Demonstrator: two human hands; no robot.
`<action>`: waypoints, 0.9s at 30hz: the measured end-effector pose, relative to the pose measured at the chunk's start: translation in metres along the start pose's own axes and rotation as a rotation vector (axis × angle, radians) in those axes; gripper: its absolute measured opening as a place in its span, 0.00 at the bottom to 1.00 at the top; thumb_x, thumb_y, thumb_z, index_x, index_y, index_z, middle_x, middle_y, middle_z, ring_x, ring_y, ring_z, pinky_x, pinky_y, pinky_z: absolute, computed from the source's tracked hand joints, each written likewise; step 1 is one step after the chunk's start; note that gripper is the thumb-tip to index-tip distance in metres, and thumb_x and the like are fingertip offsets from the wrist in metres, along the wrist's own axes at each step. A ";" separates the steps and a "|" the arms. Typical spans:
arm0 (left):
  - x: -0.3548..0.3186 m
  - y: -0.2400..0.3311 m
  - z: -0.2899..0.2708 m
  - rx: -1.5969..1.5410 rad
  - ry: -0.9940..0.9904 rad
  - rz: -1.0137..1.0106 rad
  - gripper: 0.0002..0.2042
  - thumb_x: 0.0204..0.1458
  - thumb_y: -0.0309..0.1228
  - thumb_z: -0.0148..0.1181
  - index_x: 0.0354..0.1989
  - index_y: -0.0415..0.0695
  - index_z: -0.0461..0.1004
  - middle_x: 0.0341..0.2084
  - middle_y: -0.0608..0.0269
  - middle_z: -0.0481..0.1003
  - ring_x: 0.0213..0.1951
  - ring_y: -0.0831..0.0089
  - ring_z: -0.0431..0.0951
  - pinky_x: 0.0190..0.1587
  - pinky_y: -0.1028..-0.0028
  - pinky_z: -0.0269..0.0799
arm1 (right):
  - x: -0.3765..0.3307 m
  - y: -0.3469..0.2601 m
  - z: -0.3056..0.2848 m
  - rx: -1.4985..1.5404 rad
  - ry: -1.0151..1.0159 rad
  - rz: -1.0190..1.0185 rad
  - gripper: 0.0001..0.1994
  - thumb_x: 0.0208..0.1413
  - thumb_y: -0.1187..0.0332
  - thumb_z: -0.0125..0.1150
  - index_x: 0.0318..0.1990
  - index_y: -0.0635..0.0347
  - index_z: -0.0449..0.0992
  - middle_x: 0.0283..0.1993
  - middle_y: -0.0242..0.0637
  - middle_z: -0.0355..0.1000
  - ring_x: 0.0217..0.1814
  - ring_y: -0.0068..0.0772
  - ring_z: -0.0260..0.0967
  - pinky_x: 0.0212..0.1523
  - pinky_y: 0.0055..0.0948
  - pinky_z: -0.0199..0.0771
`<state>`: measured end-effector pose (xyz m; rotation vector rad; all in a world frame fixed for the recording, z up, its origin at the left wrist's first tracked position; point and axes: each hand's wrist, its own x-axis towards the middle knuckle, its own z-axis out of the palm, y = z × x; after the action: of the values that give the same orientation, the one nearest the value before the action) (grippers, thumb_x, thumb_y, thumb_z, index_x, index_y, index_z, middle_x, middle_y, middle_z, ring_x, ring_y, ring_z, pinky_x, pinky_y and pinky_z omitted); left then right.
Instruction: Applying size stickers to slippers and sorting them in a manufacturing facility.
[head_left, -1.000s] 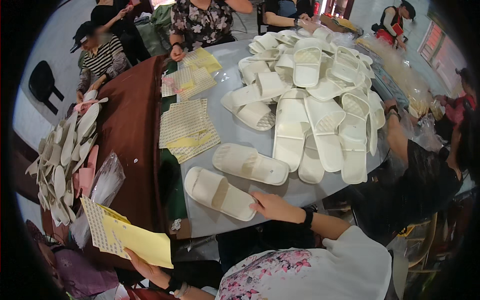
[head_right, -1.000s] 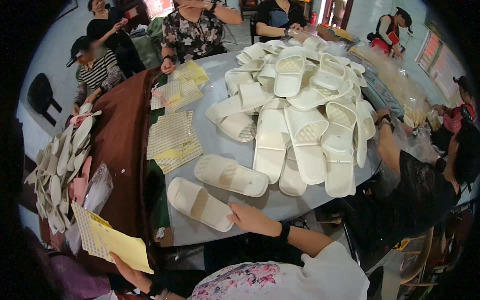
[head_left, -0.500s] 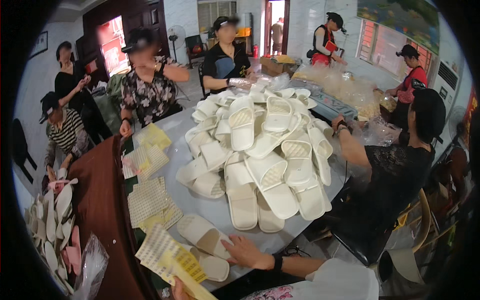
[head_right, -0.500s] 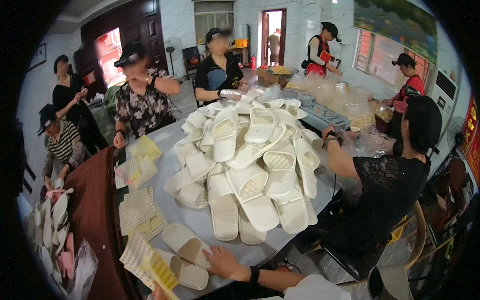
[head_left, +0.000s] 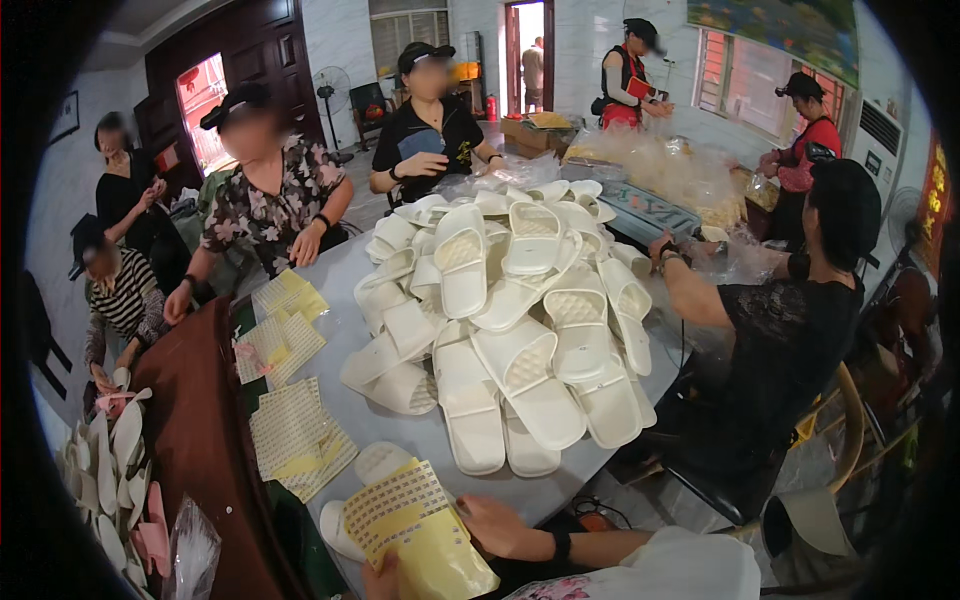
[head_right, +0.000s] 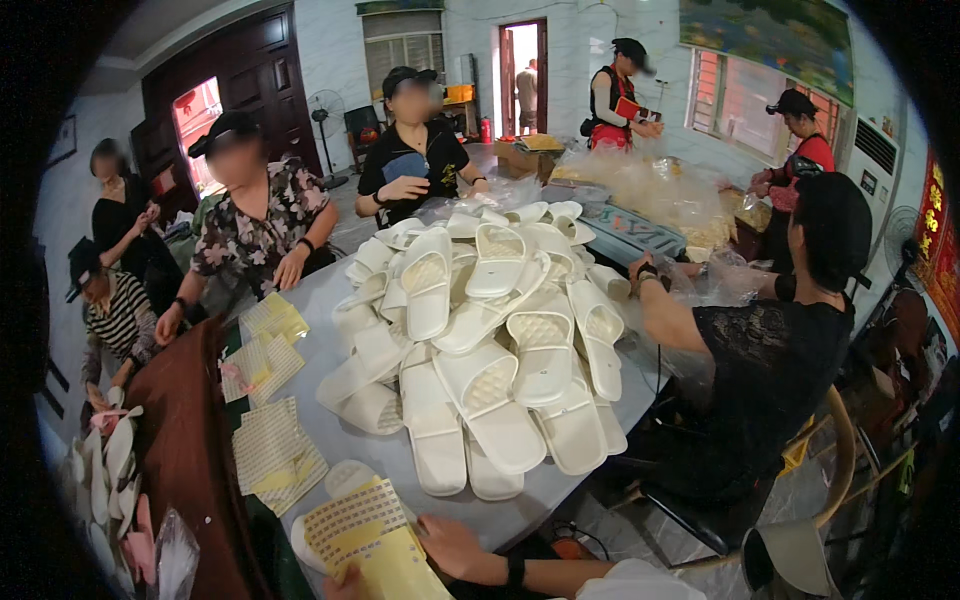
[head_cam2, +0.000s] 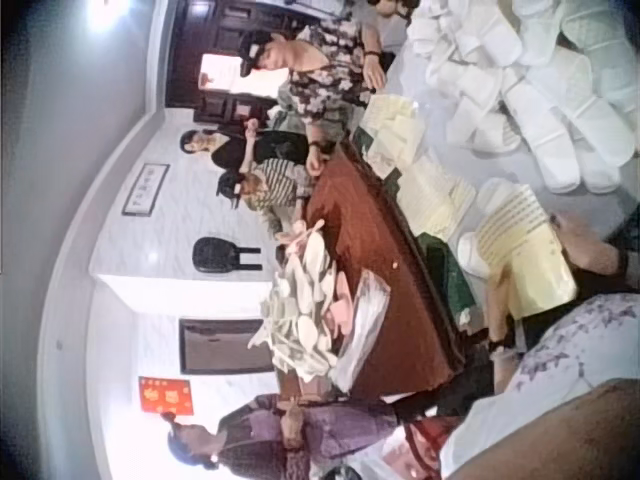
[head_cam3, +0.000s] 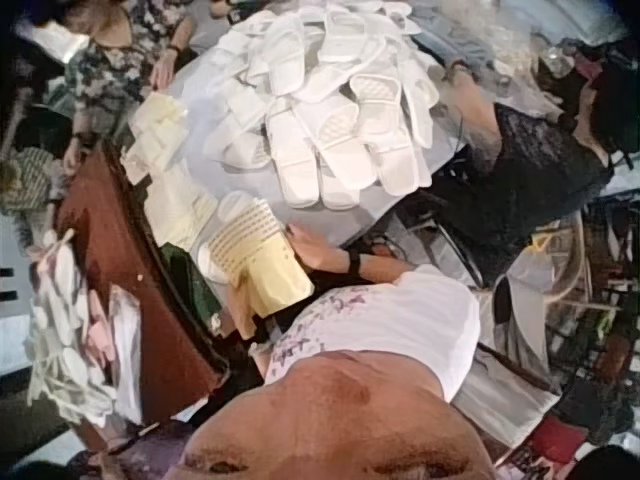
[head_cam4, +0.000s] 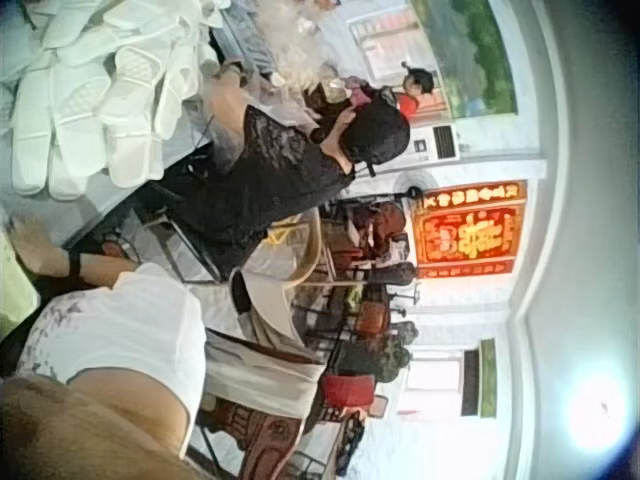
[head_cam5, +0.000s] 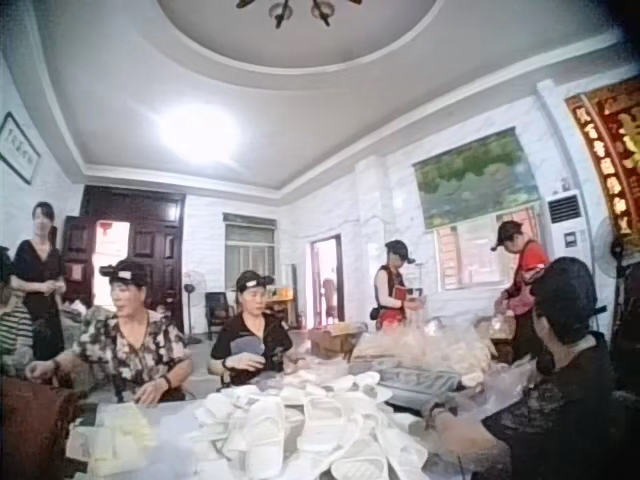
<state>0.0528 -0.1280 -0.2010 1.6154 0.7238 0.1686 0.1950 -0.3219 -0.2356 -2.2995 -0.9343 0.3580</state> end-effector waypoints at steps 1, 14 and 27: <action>-0.002 -0.001 0.000 -0.030 -0.004 0.007 0.16 0.54 0.35 0.55 0.46 0.35 0.72 0.35 0.58 0.76 0.37 0.70 0.73 0.40 0.73 0.68 | -0.003 -0.002 0.002 -0.062 0.070 -0.096 0.16 0.47 0.69 0.53 0.45 0.63 0.67 0.48 0.45 0.62 0.49 0.45 0.62 0.46 0.37 0.65; 0.001 -0.012 -0.002 -0.197 -0.027 -0.052 0.17 0.54 0.35 0.55 0.46 0.35 0.71 0.38 0.61 0.74 0.39 0.73 0.72 0.41 0.75 0.68 | 0.008 -0.004 -0.012 -0.054 0.144 -0.191 0.09 0.50 0.66 0.52 0.39 0.57 0.68 0.39 0.40 0.64 0.41 0.42 0.65 0.37 0.34 0.63; 0.005 -0.055 0.001 -0.320 -0.084 -0.008 0.17 0.54 0.34 0.56 0.47 0.35 0.70 0.40 0.61 0.74 0.39 0.72 0.73 0.40 0.75 0.69 | 0.010 -0.013 -0.015 0.187 0.121 -0.157 0.12 0.51 0.69 0.48 0.43 0.64 0.68 0.40 0.51 0.67 0.41 0.55 0.64 0.40 0.42 0.66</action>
<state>0.0378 -0.1262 -0.2545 1.3065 0.6049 0.1989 0.2019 -0.3150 -0.2161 -2.0406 -0.9700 0.2261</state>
